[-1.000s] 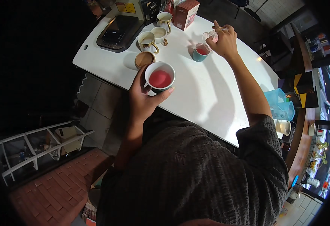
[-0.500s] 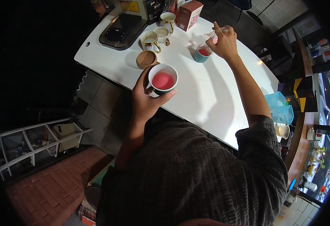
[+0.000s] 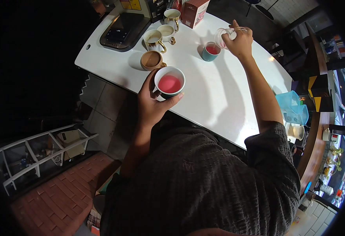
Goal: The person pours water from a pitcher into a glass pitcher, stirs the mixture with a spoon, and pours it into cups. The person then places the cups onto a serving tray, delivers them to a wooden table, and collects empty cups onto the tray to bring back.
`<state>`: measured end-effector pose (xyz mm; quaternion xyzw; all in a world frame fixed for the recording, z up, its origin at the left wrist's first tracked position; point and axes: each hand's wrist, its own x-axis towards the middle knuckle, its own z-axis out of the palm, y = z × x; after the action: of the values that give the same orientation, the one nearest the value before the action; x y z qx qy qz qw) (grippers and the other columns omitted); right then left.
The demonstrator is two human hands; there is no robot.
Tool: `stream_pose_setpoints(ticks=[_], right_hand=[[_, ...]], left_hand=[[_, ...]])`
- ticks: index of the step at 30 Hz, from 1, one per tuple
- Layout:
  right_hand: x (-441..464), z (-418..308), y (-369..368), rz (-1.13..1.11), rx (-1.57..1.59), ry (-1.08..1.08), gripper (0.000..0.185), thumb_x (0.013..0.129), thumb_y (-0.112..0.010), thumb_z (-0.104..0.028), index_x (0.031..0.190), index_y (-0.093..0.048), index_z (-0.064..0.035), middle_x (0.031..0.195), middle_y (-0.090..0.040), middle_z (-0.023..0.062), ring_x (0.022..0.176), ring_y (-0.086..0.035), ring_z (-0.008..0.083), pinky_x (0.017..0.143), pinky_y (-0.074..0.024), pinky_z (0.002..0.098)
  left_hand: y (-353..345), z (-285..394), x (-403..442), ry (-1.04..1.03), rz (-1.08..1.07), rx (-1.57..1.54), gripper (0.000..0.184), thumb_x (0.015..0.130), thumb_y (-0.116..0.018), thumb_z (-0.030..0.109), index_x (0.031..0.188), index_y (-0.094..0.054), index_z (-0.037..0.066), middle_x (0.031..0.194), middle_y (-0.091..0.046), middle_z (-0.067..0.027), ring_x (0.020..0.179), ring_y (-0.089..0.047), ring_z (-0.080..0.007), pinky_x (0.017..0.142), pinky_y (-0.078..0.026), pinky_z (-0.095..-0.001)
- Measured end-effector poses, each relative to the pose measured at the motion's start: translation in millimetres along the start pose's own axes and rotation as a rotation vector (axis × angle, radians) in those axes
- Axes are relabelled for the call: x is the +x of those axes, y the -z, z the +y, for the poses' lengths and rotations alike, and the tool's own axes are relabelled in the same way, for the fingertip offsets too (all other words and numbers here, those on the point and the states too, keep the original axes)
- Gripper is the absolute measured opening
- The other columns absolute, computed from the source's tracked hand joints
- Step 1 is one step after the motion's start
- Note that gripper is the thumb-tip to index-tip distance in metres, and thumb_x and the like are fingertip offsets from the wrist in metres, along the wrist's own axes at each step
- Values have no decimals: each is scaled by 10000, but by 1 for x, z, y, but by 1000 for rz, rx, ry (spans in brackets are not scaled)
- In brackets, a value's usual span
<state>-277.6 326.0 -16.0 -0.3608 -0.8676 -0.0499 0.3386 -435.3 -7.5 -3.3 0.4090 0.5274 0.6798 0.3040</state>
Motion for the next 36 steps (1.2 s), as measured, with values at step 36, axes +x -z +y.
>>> stream_pose_setpoints(ticks=[36], right_hand=[[-17,-60,238,124,360,704,695,713,-637,-294,1300,-526,61,883,-681,119,825,-573,270,926,-396,421]], left_hand=[[-132,0,32,7,-494,-37,771,656,-862,121,1298,-463,-30,1172,-598,-99,1054,-605,-167,858,-528,-298]])
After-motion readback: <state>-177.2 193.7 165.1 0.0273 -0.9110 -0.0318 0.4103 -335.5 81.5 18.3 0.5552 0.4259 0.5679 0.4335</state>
